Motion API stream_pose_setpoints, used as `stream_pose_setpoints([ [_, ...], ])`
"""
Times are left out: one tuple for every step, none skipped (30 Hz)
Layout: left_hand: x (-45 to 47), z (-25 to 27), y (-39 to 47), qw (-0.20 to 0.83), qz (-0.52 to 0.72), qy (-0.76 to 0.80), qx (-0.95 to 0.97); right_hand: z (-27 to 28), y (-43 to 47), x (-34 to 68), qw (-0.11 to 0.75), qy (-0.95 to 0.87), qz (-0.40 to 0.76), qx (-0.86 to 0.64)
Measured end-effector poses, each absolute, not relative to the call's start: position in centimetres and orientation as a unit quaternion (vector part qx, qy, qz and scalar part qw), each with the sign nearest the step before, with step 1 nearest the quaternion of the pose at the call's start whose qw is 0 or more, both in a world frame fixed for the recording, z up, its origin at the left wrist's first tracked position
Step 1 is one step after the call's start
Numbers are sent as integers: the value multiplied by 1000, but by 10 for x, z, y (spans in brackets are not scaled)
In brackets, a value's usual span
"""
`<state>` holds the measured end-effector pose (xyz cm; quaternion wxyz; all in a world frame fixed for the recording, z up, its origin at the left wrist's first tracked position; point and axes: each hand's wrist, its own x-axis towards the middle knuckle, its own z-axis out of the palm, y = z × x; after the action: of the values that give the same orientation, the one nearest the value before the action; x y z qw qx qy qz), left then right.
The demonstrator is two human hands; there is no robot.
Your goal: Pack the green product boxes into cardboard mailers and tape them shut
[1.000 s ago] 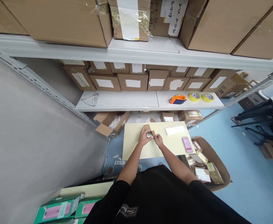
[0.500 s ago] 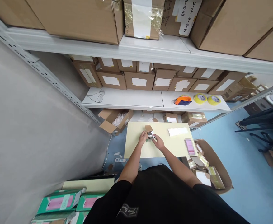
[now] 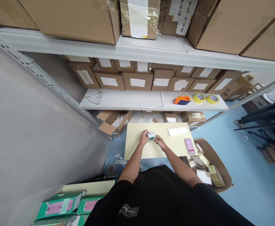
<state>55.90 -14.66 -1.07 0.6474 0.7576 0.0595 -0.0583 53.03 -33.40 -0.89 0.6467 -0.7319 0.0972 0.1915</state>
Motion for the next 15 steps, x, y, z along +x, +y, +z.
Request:
stream_pose_setpoints([
  [556,-8,-144,640,-59,34,765,-9,-334,529,663,112,176,-719],
  [552,-6,-141,633,-63,10,772,-9,-334,529,675,118,157,-711],
  [549,-4,-139,623,-69,-10,779,-10,-334,529,683,116,140,-708],
  [546,-3,-136,612,-76,-22,787,-11,-334,529,687,110,127,-707],
  [544,-2,-135,599,-82,-27,796,-12,-333,530,689,103,120,-708],
  [542,-1,-134,586,-88,-24,806,-13,-333,531,687,101,115,-711],
  [541,-1,-135,573,-92,-17,814,-14,-332,532,680,106,114,-716],
  [541,0,-136,562,-95,-11,822,-15,-330,534,672,117,114,-722],
  [541,0,-137,552,-96,-5,828,-17,-329,535,662,132,115,-728],
  [541,-1,-139,544,-96,0,834,-19,-328,536,654,147,117,-733],
  [542,-1,-140,538,-94,3,838,-21,-327,537,648,158,117,-736],
  [542,-2,-141,533,-92,4,841,-23,-326,539,644,165,115,-738],
  [543,-3,-142,530,-90,4,843,-25,-324,540,641,168,110,-741],
  [543,-4,-142,528,-88,4,845,-27,-323,541,638,170,102,-744],
  [544,-5,-141,527,-89,4,845,-30,-322,543,631,174,94,-750],
])
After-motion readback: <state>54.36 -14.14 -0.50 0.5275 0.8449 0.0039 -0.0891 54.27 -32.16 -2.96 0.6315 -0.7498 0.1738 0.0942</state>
